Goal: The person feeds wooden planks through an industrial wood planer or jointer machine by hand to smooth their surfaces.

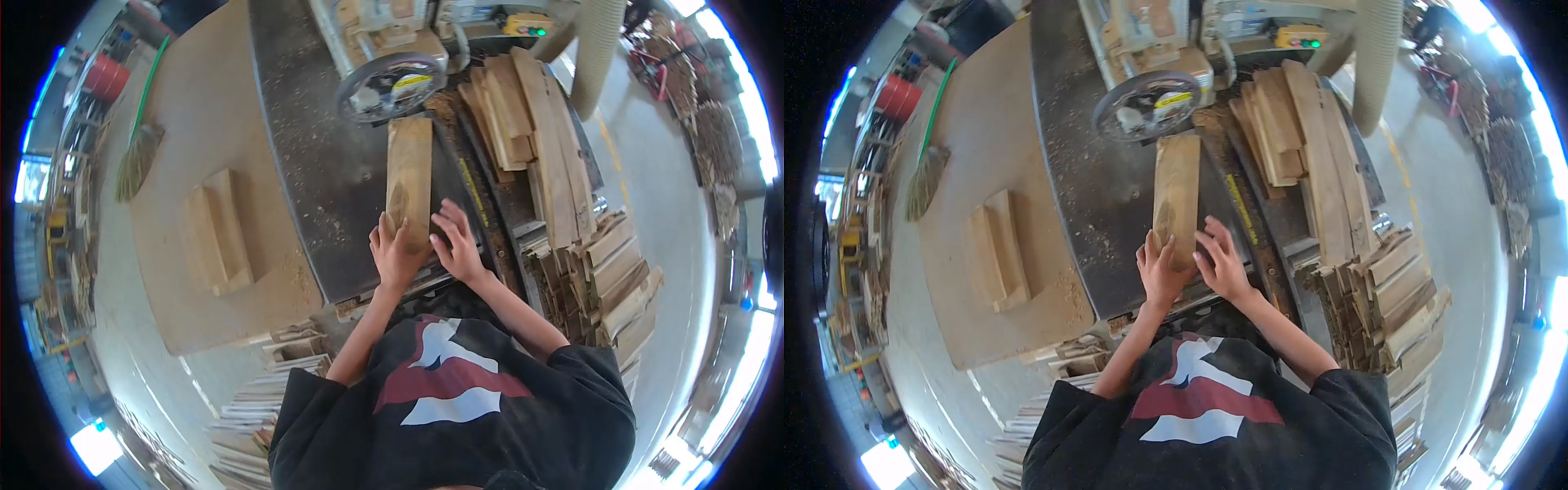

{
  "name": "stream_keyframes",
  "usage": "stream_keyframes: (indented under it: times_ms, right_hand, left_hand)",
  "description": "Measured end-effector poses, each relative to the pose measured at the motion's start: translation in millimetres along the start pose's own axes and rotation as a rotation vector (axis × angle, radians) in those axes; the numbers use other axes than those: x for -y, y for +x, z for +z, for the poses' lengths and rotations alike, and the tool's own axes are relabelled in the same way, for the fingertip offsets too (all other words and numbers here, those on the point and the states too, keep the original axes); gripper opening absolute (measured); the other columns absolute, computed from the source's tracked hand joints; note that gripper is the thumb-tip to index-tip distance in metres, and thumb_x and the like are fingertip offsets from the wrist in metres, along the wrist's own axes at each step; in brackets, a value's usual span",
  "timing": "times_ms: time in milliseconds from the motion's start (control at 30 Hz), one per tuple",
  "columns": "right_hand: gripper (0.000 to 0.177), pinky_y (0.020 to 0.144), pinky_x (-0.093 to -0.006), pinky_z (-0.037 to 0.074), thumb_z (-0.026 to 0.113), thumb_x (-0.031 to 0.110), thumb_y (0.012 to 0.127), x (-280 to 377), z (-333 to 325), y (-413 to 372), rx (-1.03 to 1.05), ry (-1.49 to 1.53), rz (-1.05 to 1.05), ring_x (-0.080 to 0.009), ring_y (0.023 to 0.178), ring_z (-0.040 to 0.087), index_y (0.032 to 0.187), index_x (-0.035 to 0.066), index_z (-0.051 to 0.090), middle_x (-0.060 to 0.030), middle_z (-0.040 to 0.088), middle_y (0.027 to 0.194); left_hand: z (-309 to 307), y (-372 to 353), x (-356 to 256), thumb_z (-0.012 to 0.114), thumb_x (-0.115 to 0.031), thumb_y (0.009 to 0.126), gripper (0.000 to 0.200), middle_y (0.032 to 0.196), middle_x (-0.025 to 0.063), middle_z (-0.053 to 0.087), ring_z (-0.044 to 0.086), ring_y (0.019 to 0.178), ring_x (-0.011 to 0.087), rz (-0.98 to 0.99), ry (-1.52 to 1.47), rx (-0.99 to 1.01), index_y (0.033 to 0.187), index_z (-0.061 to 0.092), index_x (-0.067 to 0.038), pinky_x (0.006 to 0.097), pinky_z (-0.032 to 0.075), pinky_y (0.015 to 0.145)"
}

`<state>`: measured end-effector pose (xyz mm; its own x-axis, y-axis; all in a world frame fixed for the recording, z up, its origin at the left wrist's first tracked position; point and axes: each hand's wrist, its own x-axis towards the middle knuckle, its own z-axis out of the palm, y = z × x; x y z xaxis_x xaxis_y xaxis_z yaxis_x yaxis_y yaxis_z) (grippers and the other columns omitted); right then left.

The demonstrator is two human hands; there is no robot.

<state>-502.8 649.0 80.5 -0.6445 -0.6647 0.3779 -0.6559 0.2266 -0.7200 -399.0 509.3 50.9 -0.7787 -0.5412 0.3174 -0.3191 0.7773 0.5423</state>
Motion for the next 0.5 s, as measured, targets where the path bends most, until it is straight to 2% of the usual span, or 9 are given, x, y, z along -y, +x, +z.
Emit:
stream_keyframes:
  times_ms: [33,100,133,167,200,233,300,400,500]
  right_hand:
    - [0.04,0.096,-0.0425,0.053,0.066,0.007,0.096,3,-7,-6,-0.015,-0.015,0.012,-0.0355,0.12,0.06,0.134,0.005,0.058,-0.0234,0.044,0.148]
    - [0.024,0.075,-0.0332,0.057,0.065,0.014,0.099,10,-16,-21,0.068,0.275,0.316,-0.0227,0.091,0.07,0.12,0.001,0.066,-0.0182,0.065,0.118]
    - [0.024,0.075,-0.0332,0.057,0.065,0.014,0.099,11,-19,-28,0.056,0.268,0.324,-0.0227,0.091,0.07,0.12,0.001,0.066,-0.0182,0.065,0.118]
    - [0.024,0.065,-0.0302,0.054,0.061,0.021,0.102,11,-22,-36,0.119,0.427,0.559,-0.0185,0.076,0.068,0.111,0.0,0.067,-0.0137,0.067,0.097]
    - [0.032,0.055,-0.0273,0.051,0.057,0.028,0.105,12,-24,-40,0.184,0.591,0.794,-0.0143,0.06,0.065,0.102,-0.001,0.069,-0.0091,0.069,0.076]
    - [0.032,0.055,-0.0273,0.051,0.057,0.028,0.105,13,-25,-44,0.175,0.593,0.802,-0.0143,0.06,0.065,0.102,-0.001,0.069,-0.0091,0.069,0.076]
    - [0.053,0.048,-0.0274,0.046,0.046,0.044,0.108,14,-24,-47,0.215,0.646,1.08,-0.0147,0.046,0.059,0.091,-0.001,0.069,-0.0043,0.06,0.055]
    - [0.063,0.045,-0.0267,0.045,0.04,0.054,0.107,-2,-15,-47,0.249,0.594,1.265,-0.0146,0.047,0.058,0.092,0.001,0.07,-0.0048,0.061,0.058]
    - [0.064,0.044,-0.027,0.043,0.04,0.057,0.106,-28,-5,-39,0.139,0.563,1.285,-0.0143,0.047,0.057,0.092,0.002,0.07,-0.0051,0.061,0.06]
  left_hand:
    - [0,-1,-3,0.09,-0.041,0.06,0.076,0.144,0.026,0.048,0.051,0.12,0.0461,0.018,-0.014,0.01,0.127,0.069,-0.013,0.0523,0.046,0.096]
    - [-2,-4,-9,0.09,-0.043,0.062,0.078,0.15,0.03,0.043,0.046,0.13,0.0487,0.027,-0.068,0.174,0.13,0.067,-0.013,0.0563,0.039,0.104]
    - [-2,-3,-11,0.09,-0.043,0.062,0.078,0.15,0.03,0.043,0.046,0.13,0.0487,0.038,-0.075,0.182,0.13,0.067,-0.013,0.0563,0.039,0.104]
    - [-3,-2,-12,0.09,-0.043,0.063,0.079,0.153,0.0303,0.041,0.042,0.136,0.0479,0.08,-0.092,0.229,0.133,0.067,-0.015,0.0576,0.034,0.108]
    - [-1,-2,-11,0.089,-0.043,0.063,0.08,0.155,0.0306,0.039,0.038,0.142,0.047,0.119,-0.107,0.276,0.135,0.066,-0.017,0.0588,0.029,0.111]
    - [3,-2,-10,0.089,-0.043,0.063,0.08,0.155,0.0306,0.039,0.038,0.142,0.047,0.125,-0.108,0.287,0.135,0.066,-0.017,0.0588,0.029,0.111]
    - [14,5,-12,0.089,-0.043,0.063,0.081,0.157,0.0295,0.038,0.03,0.15,0.0424,0.167,-0.12,0.366,0.137,0.065,-0.021,0.0575,0.024,0.114]
    - [28,19,-13,0.089,-0.041,0.062,0.078,0.155,0.0286,0.042,0.033,0.15,0.0395,0.17,-0.133,0.384,0.135,0.067,-0.024,0.0565,0.026,0.114]
    - [37,40,1,0.088,-0.036,0.063,0.073,0.152,0.029,0.046,0.037,0.148,0.0393,0.203,-0.164,0.346,0.132,0.069,-0.022,0.0552,0.03,0.112]
